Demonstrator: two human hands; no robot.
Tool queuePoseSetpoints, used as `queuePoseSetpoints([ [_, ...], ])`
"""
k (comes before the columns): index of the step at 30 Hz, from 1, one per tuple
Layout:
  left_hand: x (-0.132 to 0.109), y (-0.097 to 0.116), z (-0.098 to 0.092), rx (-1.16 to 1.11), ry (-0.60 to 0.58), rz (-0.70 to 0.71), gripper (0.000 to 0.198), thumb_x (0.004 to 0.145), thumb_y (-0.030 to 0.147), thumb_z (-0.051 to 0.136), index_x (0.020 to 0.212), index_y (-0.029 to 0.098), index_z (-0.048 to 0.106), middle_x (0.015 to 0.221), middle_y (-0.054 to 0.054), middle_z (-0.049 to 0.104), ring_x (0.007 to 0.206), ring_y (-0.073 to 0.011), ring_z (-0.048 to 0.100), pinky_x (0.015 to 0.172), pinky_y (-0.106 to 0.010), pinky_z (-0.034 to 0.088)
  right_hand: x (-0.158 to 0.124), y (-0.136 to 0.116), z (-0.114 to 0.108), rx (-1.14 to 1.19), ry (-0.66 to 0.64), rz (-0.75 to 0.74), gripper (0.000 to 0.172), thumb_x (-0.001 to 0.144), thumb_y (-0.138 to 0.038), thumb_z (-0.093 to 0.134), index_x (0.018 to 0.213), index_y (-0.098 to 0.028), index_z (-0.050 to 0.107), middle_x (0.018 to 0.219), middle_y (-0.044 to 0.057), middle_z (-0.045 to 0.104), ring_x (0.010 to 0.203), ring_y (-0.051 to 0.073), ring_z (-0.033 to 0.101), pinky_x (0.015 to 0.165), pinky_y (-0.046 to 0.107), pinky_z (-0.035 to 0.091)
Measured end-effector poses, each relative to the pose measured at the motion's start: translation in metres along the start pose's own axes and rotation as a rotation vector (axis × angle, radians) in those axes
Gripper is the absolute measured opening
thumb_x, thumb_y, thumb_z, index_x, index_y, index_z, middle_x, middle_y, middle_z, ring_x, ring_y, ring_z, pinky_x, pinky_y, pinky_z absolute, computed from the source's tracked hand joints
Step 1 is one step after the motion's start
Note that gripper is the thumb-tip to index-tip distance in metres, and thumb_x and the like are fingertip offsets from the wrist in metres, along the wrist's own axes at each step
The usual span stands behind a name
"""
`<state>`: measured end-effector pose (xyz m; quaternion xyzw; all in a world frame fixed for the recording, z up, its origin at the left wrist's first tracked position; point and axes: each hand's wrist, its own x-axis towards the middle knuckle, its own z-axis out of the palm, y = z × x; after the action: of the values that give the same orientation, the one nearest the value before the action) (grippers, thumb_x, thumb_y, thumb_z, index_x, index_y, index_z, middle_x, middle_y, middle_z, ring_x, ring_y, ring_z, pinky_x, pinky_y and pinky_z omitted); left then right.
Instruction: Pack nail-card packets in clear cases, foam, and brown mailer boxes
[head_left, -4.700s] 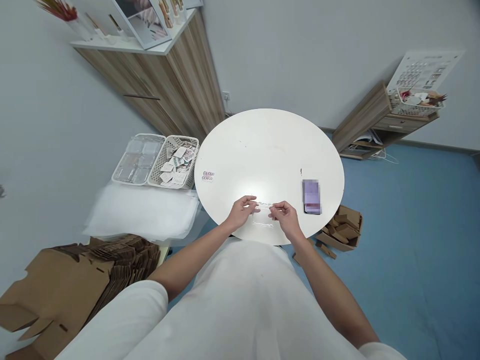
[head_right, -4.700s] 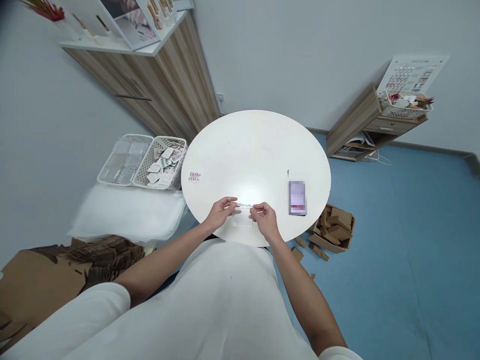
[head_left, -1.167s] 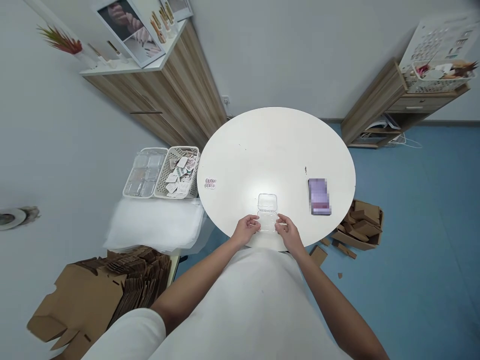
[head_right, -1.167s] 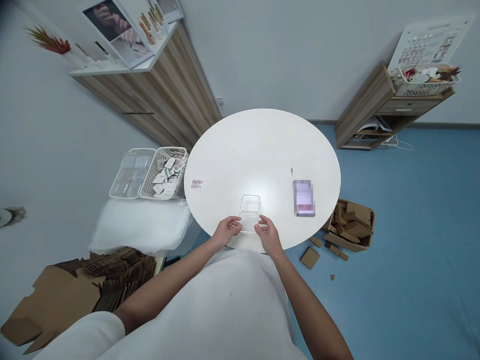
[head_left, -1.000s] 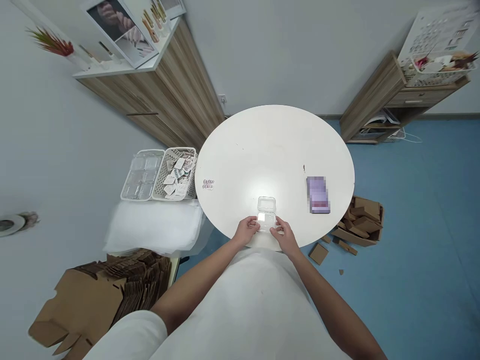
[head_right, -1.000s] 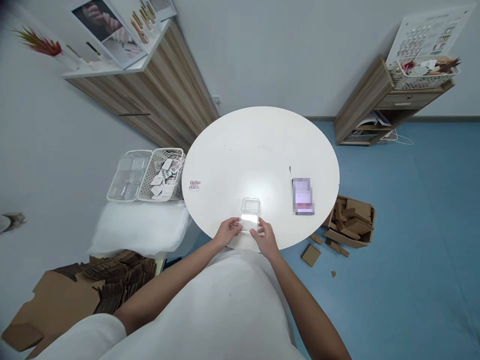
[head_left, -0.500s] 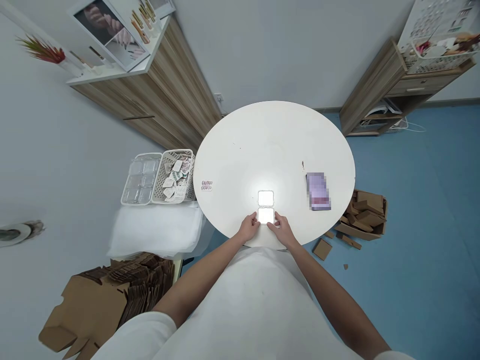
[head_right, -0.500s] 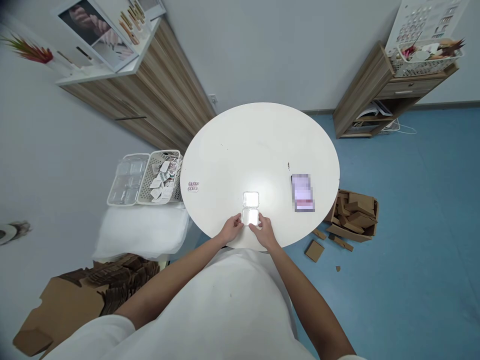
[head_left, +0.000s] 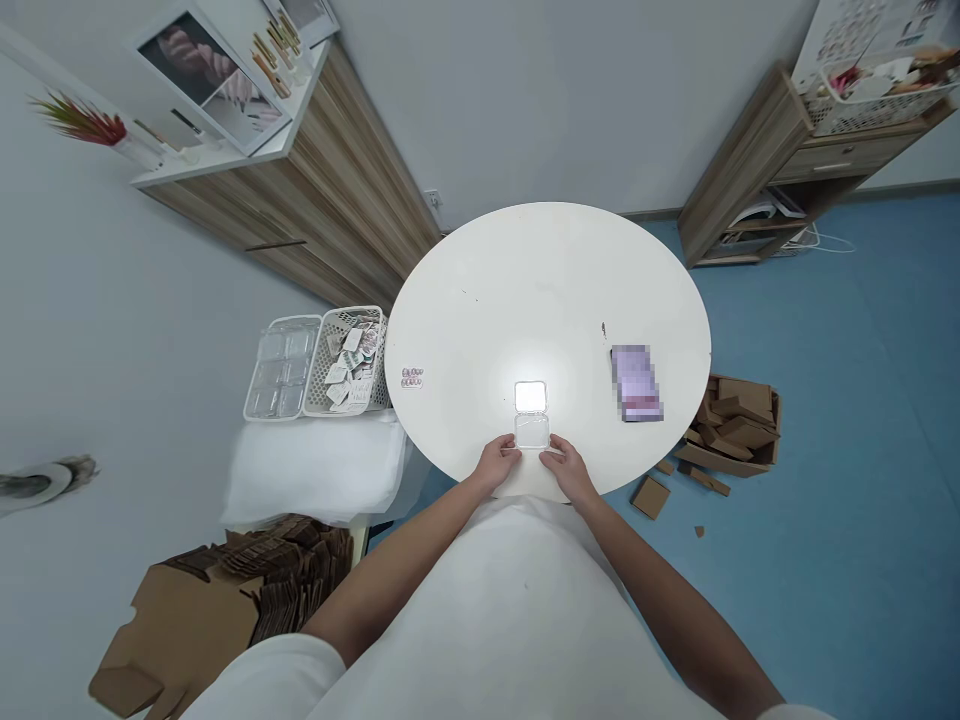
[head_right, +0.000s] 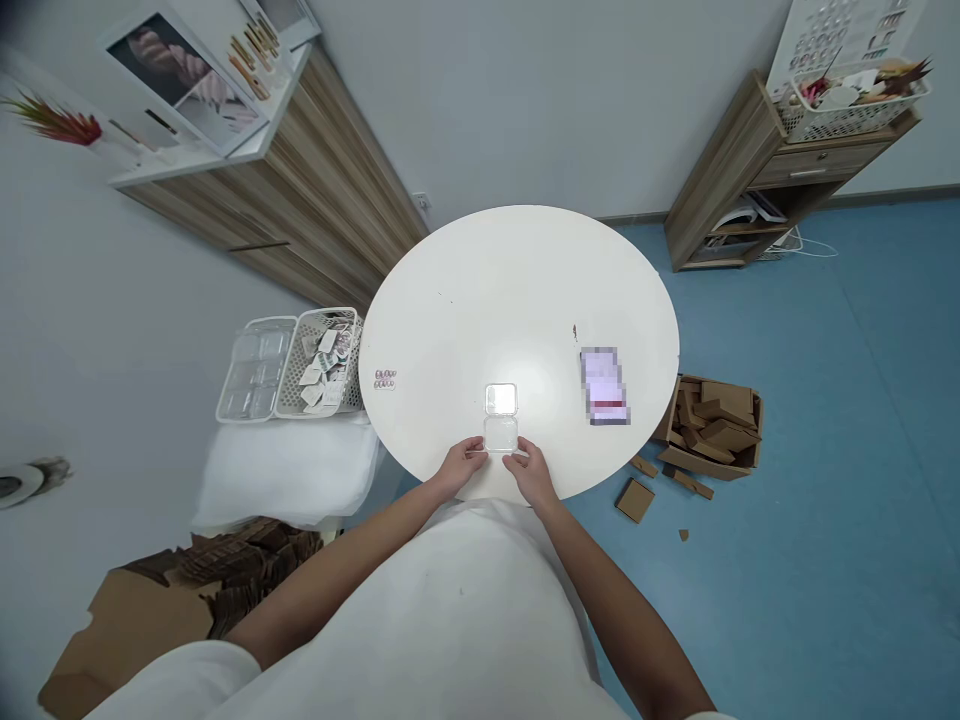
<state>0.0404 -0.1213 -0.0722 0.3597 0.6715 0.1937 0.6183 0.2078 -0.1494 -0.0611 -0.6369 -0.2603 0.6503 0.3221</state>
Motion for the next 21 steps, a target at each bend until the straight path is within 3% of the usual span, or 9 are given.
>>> queuePoseSetpoints([
  [9,0.006,0.024,0.001,-0.126,-0.002,0.08,0.046,0.071,0.021,0.063,0.115,0.016,0.05,0.124,-0.013,0.048,0.109,-0.0203,0.05,0.093,-0.034,0.038,0.014,-0.02,-0.002,0.086,-0.034,-0.071,0.062,0.068,-0.037,0.061,0.125,-0.027,0.039,0.135,0.004,0.037,0.12,0.022,0.04,0.097,0.037,0.037],
  [21,0.003,0.026,0.002,-0.054,-0.005,0.088,0.047,0.074,0.013,0.058,0.12,0.017,0.045,0.128,-0.012,0.045,0.115,-0.0206,0.046,0.096,-0.034,0.038,0.02,-0.007,-0.001,-0.052,-0.045,-0.148,0.062,0.07,-0.034,0.058,0.127,-0.027,0.034,0.134,0.006,0.038,0.12,0.02,0.04,0.096,0.038,0.037],
])
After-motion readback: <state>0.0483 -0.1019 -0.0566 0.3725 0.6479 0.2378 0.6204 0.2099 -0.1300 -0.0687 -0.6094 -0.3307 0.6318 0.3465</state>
